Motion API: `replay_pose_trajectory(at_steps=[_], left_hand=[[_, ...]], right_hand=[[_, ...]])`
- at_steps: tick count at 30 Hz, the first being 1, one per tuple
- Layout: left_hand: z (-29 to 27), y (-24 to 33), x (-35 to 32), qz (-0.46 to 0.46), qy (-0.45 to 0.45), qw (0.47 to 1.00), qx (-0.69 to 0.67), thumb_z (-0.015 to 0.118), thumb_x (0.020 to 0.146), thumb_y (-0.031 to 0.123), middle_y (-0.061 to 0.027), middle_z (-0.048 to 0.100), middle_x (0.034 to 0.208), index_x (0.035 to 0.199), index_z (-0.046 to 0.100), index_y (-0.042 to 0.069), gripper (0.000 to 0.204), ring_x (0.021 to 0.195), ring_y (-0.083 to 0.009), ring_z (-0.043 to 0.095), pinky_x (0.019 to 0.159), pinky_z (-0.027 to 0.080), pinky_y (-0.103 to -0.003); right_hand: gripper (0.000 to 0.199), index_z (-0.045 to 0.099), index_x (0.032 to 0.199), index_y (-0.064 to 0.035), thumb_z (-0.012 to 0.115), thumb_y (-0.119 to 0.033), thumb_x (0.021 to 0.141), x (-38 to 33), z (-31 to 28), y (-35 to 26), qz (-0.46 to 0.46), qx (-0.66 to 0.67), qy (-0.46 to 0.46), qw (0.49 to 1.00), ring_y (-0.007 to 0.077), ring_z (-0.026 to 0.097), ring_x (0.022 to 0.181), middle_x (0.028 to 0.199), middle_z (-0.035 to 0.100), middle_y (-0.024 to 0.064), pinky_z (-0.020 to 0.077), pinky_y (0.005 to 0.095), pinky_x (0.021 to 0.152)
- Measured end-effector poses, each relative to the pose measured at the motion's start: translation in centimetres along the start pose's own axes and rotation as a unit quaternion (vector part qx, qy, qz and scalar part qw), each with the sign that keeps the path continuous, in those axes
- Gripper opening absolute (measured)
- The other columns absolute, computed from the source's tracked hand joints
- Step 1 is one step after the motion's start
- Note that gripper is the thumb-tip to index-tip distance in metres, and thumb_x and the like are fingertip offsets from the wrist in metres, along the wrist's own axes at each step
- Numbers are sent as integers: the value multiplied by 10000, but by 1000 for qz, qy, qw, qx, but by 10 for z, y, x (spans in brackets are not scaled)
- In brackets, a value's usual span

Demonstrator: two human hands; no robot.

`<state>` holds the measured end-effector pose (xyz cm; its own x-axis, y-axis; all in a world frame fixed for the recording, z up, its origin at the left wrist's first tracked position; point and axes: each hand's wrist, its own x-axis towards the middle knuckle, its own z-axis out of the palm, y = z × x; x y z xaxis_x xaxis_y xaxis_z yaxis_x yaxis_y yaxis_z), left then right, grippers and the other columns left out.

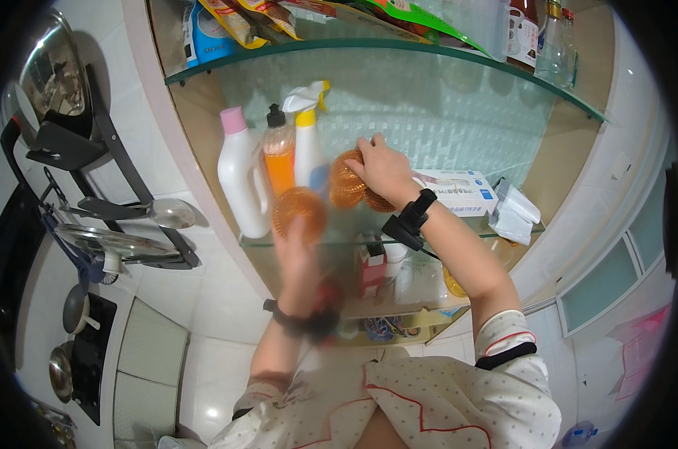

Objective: The person unpacks a box and assembles several orange scrubber heads onto a white handle. They then place the scrubbers in the kitchen and proceed to the laundry area, where they load clothes into a washing machine, add detergent, and start the cycle.

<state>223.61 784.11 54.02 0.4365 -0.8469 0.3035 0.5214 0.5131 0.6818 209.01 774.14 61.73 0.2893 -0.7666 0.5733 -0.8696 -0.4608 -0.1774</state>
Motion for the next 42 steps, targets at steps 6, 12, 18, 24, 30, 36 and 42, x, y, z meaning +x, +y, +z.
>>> replay_pose_trajectory(at_steps=[6,12,18,24,30,36,42], left_hand=[[5,-7,1,-37,-27,998,34,475,892,213,-63,540,1085,1223,389,71,370,899,-152,553,609,418,-243],[40,0,-1,-117,-151,981,37,483,896,290,-28,535,1080,1243,383,112,403,889,-119,542,614,413,-222],[54,-12,16,-137,-173,960,172,531,865,280,-63,500,1110,1241,389,84,447,891,-131,514,692,424,-269],[24,-50,18,391,-256,742,479,630,751,153,-168,447,1159,1209,432,52,510,1075,-313,438,899,361,-400],[17,-46,18,355,-263,760,477,636,731,144,-202,439,1167,1204,435,45,524,1097,-376,418,940,329,-441],[12,-41,8,297,-298,784,457,638,713,113,-222,420,1214,1187,470,26,511,1108,-386,417,960,330,-439],[22,-37,-22,252,-347,791,436,627,722,101,-205,439,1198,1138,490,18,446,1098,-363,428,942,351,-425]], right_hand=[[434,528,1097,-48,493,-411,861,-14,-19,3,7,1,-19,1000,317,589,842,1039,523,165,487,379,696],[436,431,1219,-58,572,-263,861,-39,-38,6,37,488,-203,848,109,560,674,854,564,31,472,246,570],[500,368,1246,-19,605,-190,841,-26,-55,41,186,520,-85,829,90,563,593,838,569,24,468,232,490],[470,515,1113,57,610,-291,811,-12,-26,79,241,223,-120,937,168,616,627,793,626,159,476,270,489],[448,527,1132,12,589,-307,825,-7,-6,78,225,310,-4,924,127,583,524,891,622,115,461,248,431],[507,440,1227,-34,585,-312,828,-33,-9,79,207,272,34,939,140,604,582,1153,531,162,477,259,466],[506,404,1251,-51,600,-225,817,-81,-35,69,154,252,87,951,129,588,608,1168,505,150,460,239,506]])
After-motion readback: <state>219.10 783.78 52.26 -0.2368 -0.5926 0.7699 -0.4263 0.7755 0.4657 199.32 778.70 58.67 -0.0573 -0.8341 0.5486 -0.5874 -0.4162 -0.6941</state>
